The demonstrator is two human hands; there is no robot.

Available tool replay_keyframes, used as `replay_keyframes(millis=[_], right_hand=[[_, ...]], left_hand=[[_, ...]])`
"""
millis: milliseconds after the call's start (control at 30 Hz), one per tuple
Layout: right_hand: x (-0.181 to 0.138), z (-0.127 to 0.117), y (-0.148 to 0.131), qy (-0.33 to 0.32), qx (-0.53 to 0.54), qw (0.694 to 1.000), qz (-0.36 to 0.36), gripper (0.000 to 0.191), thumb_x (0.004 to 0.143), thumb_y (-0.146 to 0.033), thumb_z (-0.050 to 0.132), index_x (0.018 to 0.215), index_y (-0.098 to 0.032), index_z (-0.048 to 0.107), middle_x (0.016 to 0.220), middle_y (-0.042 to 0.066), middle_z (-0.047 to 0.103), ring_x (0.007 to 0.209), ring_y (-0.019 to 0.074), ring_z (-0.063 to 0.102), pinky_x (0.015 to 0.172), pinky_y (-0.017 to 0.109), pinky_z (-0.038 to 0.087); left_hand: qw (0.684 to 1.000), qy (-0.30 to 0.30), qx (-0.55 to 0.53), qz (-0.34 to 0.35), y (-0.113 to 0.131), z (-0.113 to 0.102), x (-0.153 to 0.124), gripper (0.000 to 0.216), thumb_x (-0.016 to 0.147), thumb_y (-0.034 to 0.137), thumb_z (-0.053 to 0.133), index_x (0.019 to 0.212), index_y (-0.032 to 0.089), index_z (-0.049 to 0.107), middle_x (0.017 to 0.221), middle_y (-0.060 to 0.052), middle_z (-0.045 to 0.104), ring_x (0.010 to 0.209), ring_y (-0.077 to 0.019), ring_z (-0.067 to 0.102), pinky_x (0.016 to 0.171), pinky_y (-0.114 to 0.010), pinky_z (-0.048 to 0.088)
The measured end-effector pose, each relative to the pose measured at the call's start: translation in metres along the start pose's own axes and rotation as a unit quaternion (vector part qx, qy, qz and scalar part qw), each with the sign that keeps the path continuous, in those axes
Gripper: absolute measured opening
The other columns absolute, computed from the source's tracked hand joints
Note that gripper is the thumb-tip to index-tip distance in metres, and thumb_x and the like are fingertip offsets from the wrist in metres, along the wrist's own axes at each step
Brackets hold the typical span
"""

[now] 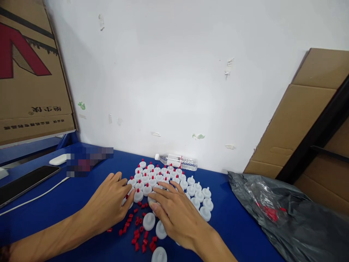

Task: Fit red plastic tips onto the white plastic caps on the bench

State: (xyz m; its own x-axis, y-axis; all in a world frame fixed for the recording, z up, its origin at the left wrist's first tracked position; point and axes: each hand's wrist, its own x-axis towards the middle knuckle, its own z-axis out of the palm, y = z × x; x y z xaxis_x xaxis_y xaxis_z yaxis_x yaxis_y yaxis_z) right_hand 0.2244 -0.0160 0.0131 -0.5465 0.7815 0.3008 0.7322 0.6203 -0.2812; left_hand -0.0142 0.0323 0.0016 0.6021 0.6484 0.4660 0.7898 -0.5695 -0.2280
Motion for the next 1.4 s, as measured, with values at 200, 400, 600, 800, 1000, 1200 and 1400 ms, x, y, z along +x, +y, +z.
replay_keyframes(millis=[200, 400, 600, 800, 1000, 1200, 1400], right_hand=[[0.001, -0.004, -0.006, 0.099, -0.041, 0.994, -0.036, 0.033, 0.105, -0.03, 0.049, 0.137, -0.029, 0.056, 0.139, 0.001, 0.064, 0.134, 0.0226, 0.052, 0.119, 0.055, 0.034], [0.003, 0.004, -0.026, 0.156, -0.057, 0.983, -0.082, 0.053, 0.097, -0.04, 0.064, 0.144, -0.022, 0.047, 0.134, 0.008, 0.066, 0.122, 0.0259, 0.061, 0.116, 0.056, 0.037], [0.006, 0.011, -0.023, 0.216, -0.071, 0.965, -0.128, 0.024, 0.1, -0.023, 0.061, 0.124, -0.019, 0.06, 0.108, 0.004, 0.075, 0.098, 0.0206, 0.069, 0.104, 0.047, 0.045], [0.008, 0.011, -0.022, 0.221, -0.091, 0.959, -0.154, 0.022, 0.099, -0.025, 0.062, 0.12, -0.017, 0.062, 0.103, 0.005, 0.075, 0.093, 0.0199, 0.069, 0.099, 0.044, 0.051], [0.007, 0.004, -0.012, 0.25, -0.207, 0.93, -0.173, 0.021, 0.099, -0.008, 0.053, 0.114, -0.016, 0.065, 0.109, 0.007, 0.076, 0.093, 0.0208, 0.068, 0.098, 0.045, 0.049], [-0.003, -0.021, 0.047, 0.28, -0.198, 0.939, 0.02, 0.013, 0.1, -0.028, 0.058, 0.108, -0.024, 0.067, 0.106, 0.003, 0.077, 0.097, 0.0224, 0.07, 0.099, 0.044, 0.045], [-0.016, -0.038, 0.097, 0.292, -0.219, 0.921, 0.138, 0.027, 0.101, -0.042, 0.051, 0.099, -0.022, 0.069, 0.105, 0.009, 0.076, 0.098, 0.0286, 0.068, 0.091, 0.044, 0.045]], left_hand=[[0.998, 0.039, -0.047, 0.032, 0.003, -0.004, -0.003, 0.032, 0.096, 0.014, 0.045, 0.068, 0.019, 0.058, 0.066, -0.007, 0.061, 0.069, -0.025, 0.051, 0.068, -0.041, 0.037], [0.959, 0.151, -0.229, 0.069, 0.009, -0.014, -0.004, 0.018, 0.103, 0.019, 0.044, 0.09, 0.02, 0.056, 0.085, -0.004, 0.061, 0.075, -0.02, 0.048, 0.069, -0.035, 0.037], [0.947, 0.09, -0.294, 0.095, 0.012, -0.008, -0.007, 0.016, 0.103, 0.018, 0.044, 0.09, 0.02, 0.051, 0.087, -0.003, 0.059, 0.077, -0.019, 0.049, 0.07, -0.033, 0.041], [0.945, 0.054, -0.306, 0.103, 0.014, -0.005, -0.011, 0.012, 0.103, 0.022, 0.045, 0.093, 0.021, 0.051, 0.089, -0.003, 0.059, 0.078, -0.0191, 0.051, 0.072, -0.034, 0.043], [0.937, 0.126, -0.316, 0.075, 0.011, -0.017, -0.011, 0.028, 0.104, 0.016, 0.031, 0.083, 0.022, 0.048, 0.077, -0.001, 0.055, 0.07, -0.0178, 0.049, 0.066, -0.034, 0.041], [0.952, 0.096, -0.283, 0.065, 0.008, -0.019, -0.006, 0.023, 0.099, 0.014, 0.039, 0.078, 0.021, 0.046, 0.074, -0.001, 0.054, 0.07, -0.0181, 0.046, 0.064, -0.034, 0.038], [0.953, -0.034, -0.288, 0.089, 0.015, -0.007, -0.008, 0.011, 0.096, 0.014, 0.047, 0.091, 0.019, 0.055, 0.094, -0.007, 0.059, 0.091, -0.023, 0.052, 0.08, -0.039, 0.046]])
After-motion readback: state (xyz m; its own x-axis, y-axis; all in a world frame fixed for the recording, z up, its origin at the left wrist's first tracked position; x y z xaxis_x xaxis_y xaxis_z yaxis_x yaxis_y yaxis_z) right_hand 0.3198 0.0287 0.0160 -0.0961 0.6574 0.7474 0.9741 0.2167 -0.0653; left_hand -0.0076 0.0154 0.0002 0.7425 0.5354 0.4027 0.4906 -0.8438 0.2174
